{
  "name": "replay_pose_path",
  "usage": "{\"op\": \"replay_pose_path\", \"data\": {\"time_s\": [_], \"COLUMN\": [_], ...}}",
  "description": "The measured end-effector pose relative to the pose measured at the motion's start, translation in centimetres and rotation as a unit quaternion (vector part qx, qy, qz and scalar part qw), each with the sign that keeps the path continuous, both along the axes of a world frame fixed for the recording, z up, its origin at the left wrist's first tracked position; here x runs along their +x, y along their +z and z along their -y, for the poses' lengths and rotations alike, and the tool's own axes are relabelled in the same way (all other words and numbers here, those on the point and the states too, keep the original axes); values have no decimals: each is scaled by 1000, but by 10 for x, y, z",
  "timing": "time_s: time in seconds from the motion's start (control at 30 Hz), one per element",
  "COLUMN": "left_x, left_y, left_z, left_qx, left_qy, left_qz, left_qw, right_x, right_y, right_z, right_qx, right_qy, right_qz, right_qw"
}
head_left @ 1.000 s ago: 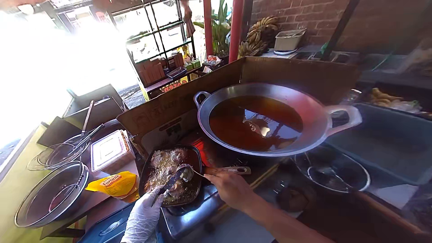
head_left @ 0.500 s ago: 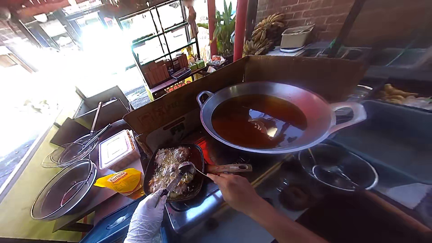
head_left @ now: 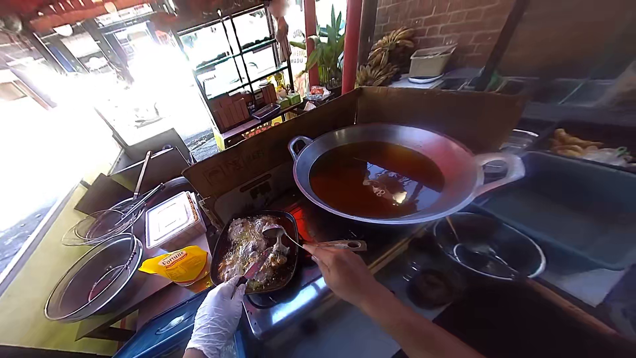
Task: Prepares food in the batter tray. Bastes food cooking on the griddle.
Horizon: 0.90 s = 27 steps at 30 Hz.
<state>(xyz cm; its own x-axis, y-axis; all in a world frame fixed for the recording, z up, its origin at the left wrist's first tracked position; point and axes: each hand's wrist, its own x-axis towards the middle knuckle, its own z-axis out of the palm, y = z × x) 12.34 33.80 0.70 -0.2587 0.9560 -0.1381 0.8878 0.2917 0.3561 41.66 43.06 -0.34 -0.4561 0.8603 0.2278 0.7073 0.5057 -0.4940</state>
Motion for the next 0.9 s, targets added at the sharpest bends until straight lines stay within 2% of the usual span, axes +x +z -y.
{"op": "replay_pose_path", "data": {"time_s": [0.1, 0.2, 0.3, 0.43, 0.53, 0.67, 0.9], "left_x": [5, 33, 17, 22, 26, 28, 34], "left_y": [3, 41, 20, 27, 24, 22, 31], "left_z": [2, 4, 9, 10, 0, -21, -33], "left_qx": [-10, -89, -6, 36, 21, -23, -79], "left_qy": [21, 58, 40, 11, -37, -69, -9], "left_qz": [2, 19, -24, -37, -96, -158, -152], "left_qw": [1000, 994, 999, 999, 995, 985, 985], "right_x": [0, -1, -1, -2, -2, -4, -3], "right_y": [6, 7, 9, 12, 18, 15, 9], "right_z": [-4, -4, -6, -8, -12, -13, -14], "right_qx": [-28, -40, -97, -112, -154, -153, -162], "right_qy": [10, 17, 18, 9, 7, 7, 4], "right_qz": [-21, -63, -67, -103, -65, -69, -72], "right_qw": [999, 997, 993, 988, 986, 986, 984]}}
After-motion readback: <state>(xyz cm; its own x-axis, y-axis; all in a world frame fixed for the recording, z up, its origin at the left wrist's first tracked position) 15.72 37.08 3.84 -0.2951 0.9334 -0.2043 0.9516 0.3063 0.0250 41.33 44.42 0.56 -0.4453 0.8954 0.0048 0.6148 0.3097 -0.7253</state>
